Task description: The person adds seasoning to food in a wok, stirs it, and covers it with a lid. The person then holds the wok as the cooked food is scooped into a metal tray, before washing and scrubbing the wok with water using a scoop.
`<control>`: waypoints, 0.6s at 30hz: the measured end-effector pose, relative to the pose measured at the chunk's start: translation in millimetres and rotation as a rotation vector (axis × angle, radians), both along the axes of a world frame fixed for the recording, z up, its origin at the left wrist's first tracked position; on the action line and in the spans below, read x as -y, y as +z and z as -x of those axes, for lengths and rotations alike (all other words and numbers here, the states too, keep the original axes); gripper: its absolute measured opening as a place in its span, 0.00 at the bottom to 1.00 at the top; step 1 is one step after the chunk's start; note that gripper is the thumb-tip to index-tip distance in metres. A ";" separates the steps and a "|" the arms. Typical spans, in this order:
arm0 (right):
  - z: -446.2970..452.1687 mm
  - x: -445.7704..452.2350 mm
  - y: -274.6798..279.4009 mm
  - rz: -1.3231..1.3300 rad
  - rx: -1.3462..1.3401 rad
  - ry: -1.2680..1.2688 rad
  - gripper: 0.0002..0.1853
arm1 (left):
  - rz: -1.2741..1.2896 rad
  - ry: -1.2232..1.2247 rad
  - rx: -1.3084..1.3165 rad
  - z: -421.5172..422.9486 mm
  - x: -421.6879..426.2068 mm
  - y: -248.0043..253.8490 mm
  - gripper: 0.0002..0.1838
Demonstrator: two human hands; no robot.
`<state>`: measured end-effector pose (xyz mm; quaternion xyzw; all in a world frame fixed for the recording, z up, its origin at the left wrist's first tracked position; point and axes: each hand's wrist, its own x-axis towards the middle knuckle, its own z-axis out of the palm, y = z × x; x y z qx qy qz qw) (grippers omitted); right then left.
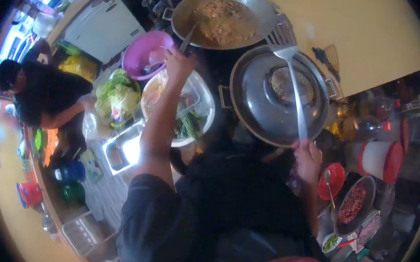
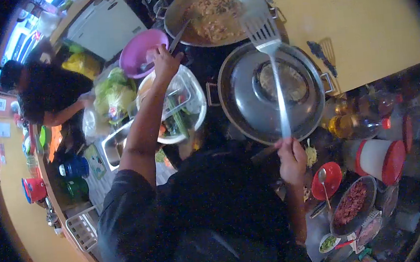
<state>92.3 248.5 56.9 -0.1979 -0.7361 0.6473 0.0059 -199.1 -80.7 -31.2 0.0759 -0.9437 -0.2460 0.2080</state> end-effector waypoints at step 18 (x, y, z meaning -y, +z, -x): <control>30.6 -63.6 -1.3 -0.936 0.280 -0.176 0.16 | 0.778 -0.275 0.281 187.1 -27.0 31.8 0.16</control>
